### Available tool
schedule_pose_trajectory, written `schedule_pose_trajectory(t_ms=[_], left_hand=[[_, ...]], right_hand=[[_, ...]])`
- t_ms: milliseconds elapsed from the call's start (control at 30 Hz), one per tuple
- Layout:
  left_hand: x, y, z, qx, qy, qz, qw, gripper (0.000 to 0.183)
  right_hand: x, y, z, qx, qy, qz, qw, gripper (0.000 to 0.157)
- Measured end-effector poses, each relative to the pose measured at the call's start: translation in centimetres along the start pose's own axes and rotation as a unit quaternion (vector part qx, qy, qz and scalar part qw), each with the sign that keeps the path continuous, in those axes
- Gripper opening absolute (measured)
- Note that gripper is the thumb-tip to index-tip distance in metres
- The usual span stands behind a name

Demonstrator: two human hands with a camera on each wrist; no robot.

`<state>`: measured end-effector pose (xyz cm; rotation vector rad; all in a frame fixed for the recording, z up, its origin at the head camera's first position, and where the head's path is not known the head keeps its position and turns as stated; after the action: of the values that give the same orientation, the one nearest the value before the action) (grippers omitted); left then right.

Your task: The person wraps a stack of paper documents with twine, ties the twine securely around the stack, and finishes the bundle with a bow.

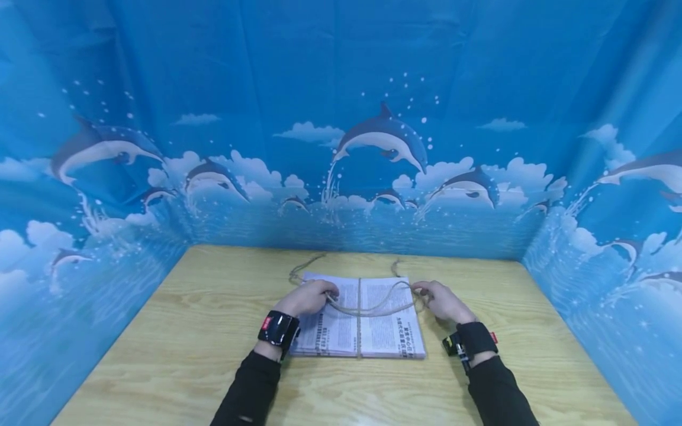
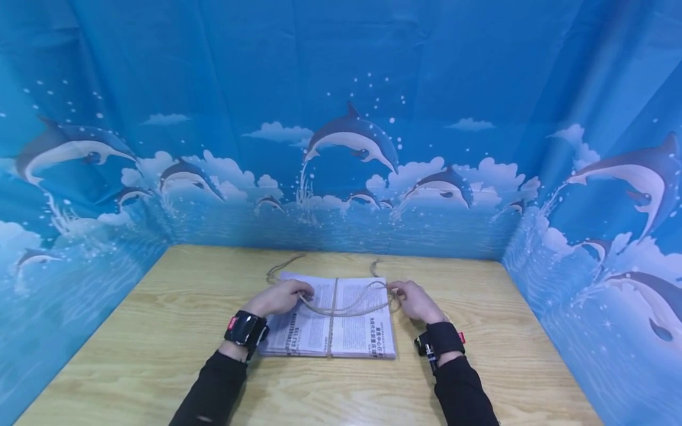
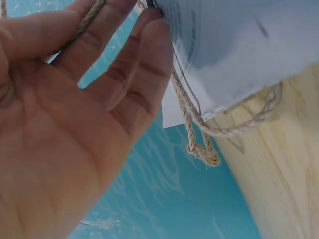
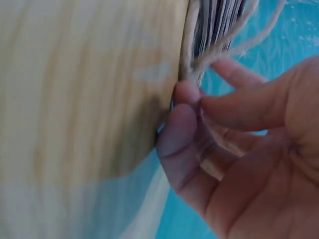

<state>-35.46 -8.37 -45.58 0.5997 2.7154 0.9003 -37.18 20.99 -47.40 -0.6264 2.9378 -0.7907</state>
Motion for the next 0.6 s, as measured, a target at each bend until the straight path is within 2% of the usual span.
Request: schedule_pose_trajectory(t_ms=[100,233,400,467,600], left_hand=[[0.0,-0.1,0.0,0.001,-0.004,-0.001,1.0000,0.036],[-0.1,-0.2,0.0,0.005,-0.010,-0.002,0.9999,0.033],[-0.2,-0.1,0.0,0.002,-0.015,-0.006,0.9999,0.029],[-0.2,-0.1,0.0,0.001,-0.018,-0.005,0.9998,0.027],[0.0,-0.1,0.0,0.003,-0.014,0.003,0.9999,0.026]], right_hand=[[-0.1,0.2,0.1,0.003,-0.017,-0.012,1.000,0.045],[-0.2,0.7,-0.1,-0.015,-0.023,0.004,1.000,0.029],[-1.0,2.1,-1.2,-0.032,-0.004,0.071,0.997,0.009],[-1.5,3.0,-1.9,-0.028,0.008,0.093,0.995,0.006],[-2.5,4.6,-3.4,-0.030,0.039,0.124,0.991,0.012]])
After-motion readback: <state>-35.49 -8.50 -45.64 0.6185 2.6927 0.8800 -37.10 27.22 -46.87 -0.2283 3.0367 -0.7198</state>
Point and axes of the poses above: each hand's wrist, its own x-axis towards the middle knuckle, its own z-axis out of the palm, y = z × x, the point moved 7 cm from there along x, towards the middle knuckle, and after that the axes turned 3 degrees about -x, right-handed, at the moved point
